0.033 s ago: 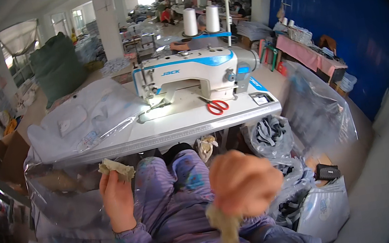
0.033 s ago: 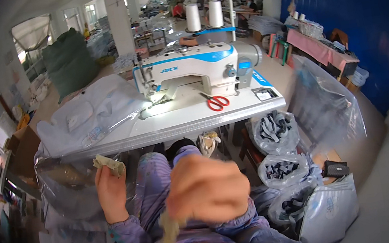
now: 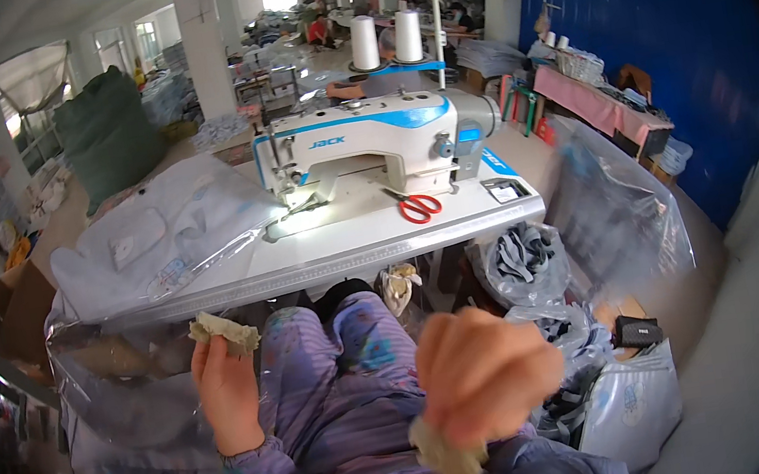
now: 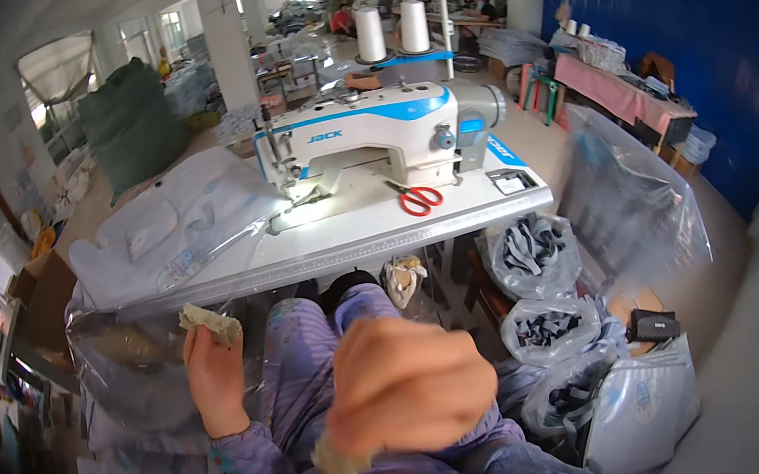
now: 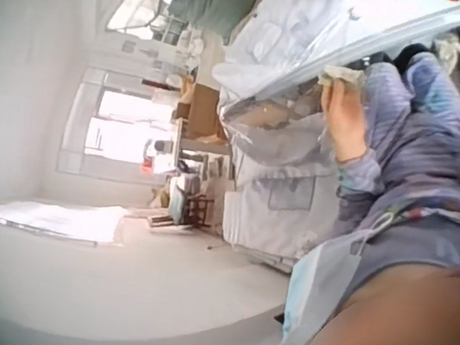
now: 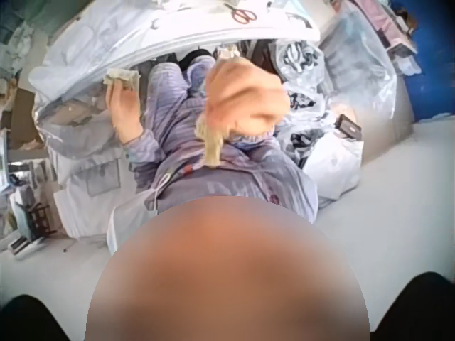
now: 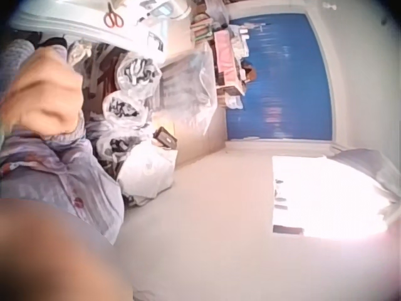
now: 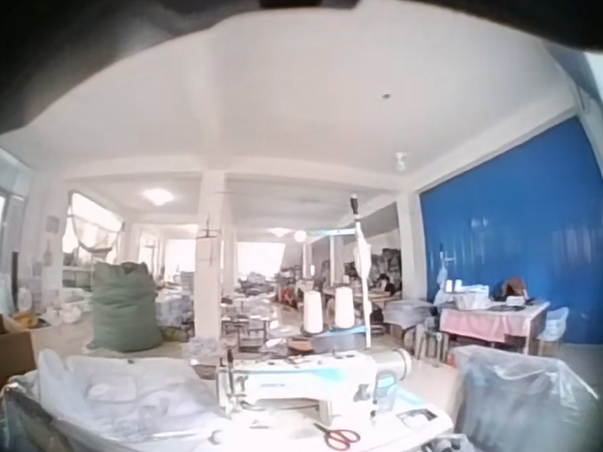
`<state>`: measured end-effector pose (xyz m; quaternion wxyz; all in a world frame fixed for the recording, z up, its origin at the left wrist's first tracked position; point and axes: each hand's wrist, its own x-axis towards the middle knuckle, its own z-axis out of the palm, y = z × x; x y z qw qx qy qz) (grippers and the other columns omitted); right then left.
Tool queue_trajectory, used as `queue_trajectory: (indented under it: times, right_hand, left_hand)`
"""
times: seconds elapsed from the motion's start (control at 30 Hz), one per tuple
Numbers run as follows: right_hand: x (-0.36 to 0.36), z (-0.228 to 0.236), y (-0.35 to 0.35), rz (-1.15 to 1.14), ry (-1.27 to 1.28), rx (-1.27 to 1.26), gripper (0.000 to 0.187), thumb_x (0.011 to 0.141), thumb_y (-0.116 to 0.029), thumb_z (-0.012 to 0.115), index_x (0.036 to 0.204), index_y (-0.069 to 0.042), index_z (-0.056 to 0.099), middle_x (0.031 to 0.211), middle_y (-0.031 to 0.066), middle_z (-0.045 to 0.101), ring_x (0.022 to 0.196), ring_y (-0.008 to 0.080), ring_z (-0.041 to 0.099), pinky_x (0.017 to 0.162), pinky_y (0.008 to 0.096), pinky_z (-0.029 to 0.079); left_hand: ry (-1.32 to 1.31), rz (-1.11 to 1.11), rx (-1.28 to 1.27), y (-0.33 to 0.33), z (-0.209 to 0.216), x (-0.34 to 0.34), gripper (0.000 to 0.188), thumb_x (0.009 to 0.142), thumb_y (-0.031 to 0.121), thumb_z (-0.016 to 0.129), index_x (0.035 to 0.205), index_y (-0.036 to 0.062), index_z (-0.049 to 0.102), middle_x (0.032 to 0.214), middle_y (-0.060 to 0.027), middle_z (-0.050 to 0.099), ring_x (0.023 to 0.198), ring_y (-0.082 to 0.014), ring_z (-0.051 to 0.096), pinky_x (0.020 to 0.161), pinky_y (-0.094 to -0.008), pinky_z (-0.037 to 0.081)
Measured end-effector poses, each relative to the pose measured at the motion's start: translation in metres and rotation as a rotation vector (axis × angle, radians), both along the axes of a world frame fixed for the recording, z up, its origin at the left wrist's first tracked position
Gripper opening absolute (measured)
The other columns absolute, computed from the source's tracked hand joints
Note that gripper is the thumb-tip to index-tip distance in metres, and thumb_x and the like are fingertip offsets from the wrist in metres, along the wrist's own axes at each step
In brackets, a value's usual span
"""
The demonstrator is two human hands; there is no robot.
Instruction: Picking up and inspecting small pieces of fabric scraps at a sewing workstation.
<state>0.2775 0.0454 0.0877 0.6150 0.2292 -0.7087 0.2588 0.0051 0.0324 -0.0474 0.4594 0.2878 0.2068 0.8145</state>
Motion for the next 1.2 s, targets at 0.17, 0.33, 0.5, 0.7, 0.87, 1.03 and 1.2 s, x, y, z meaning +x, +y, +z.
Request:
queue_trajectory:
  times: [0.17, 0.33, 0.5, 0.7, 0.87, 1.03, 1.2]
  right_hand:
    - [0.015, 0.004, -0.016, -0.03, -0.031, 0.07, 0.011, 0.085, -0.013, 0.072, 0.084, -0.002, 0.069, 0.085, 0.0075, 0.064, 0.08, 0.0186, 0.057, 0.062, 0.0287, 0.049]
    - [0.007, 0.025, -0.029, -0.014, 0.102, 0.182, 0.004, 0.085, -0.008, 0.071, 0.081, -0.007, 0.072, 0.089, 0.0065, 0.068, 0.074, 0.0142, 0.058, 0.059, 0.0252, 0.048]
    - [-0.002, 0.023, -0.034, 0.014, 0.177, 0.103, 0.005, 0.086, -0.01, 0.071, 0.083, -0.005, 0.069, 0.089, 0.0084, 0.068, 0.075, 0.0171, 0.057, 0.06, 0.0268, 0.048]
    - [-0.004, 0.018, -0.024, 0.117, 0.221, 0.019, 0.005, 0.085, -0.009, 0.073, 0.082, -0.006, 0.071, 0.096, 0.0079, 0.066, 0.084, 0.0179, 0.056, 0.068, 0.03, 0.047]
    - [-0.003, 0.02, -0.026, 0.124, 0.153, 0.083, 0.005, 0.081, -0.007, 0.075, 0.077, -0.006, 0.071, 0.095, 0.0071, 0.066, 0.084, 0.0172, 0.056, 0.068, 0.0297, 0.047]
    - [-0.014, 0.017, -0.032, 0.15, 0.234, 0.079, 0.007, 0.079, -0.004, 0.075, 0.075, -0.007, 0.071, 0.091, 0.0071, 0.068, 0.08, 0.016, 0.057, 0.067, 0.0293, 0.048]
    - [-0.009, 0.021, -0.035, 0.16, 0.261, 0.069, 0.008, 0.079, -0.003, 0.075, 0.075, -0.008, 0.071, 0.091, 0.0056, 0.069, 0.079, 0.0149, 0.057, 0.066, 0.0273, 0.048]
  left_hand:
    - [0.009, 0.061, -0.043, 0.004, -0.001, 0.002, 0.031, 0.096, 0.016, 0.057, 0.124, 0.0033, 0.053, 0.117, -0.0074, 0.058, 0.108, -0.0217, 0.055, 0.095, -0.0422, 0.046]
    - [0.091, 0.107, -0.094, 0.005, -0.002, 0.004, 0.031, 0.097, 0.016, 0.057, 0.123, -0.0014, 0.052, 0.117, -0.0107, 0.055, 0.108, -0.0205, 0.054, 0.094, -0.0375, 0.048]
    - [0.115, 0.097, -0.074, 0.006, -0.002, 0.003, 0.032, 0.098, 0.014, 0.055, 0.124, -0.0052, 0.047, 0.118, -0.0113, 0.053, 0.108, -0.0181, 0.052, 0.094, -0.0355, 0.049]
    - [0.04, 0.07, -0.052, 0.003, 0.005, 0.01, 0.033, 0.099, 0.016, 0.053, 0.124, -0.0042, 0.047, 0.119, -0.0109, 0.052, 0.108, -0.0197, 0.052, 0.095, -0.0366, 0.049]
    - [-0.001, 0.045, -0.035, 0.001, 0.008, 0.013, 0.034, 0.098, 0.015, 0.056, 0.125, -0.0034, 0.048, 0.118, -0.0112, 0.052, 0.107, -0.019, 0.053, 0.093, -0.0348, 0.049]
    - [0.076, 0.1, -0.088, 0.003, -0.007, 0.003, 0.032, 0.096, 0.011, 0.057, 0.125, -0.001, 0.05, 0.117, -0.0088, 0.054, 0.107, -0.0183, 0.053, 0.092, -0.0339, 0.046]
    - [0.062, 0.124, -0.111, 0.002, -0.006, 0.007, 0.03, 0.099, 0.011, 0.051, 0.127, 0.0002, 0.052, 0.115, -0.0057, 0.058, 0.108, -0.0187, 0.055, 0.094, -0.0359, 0.044]
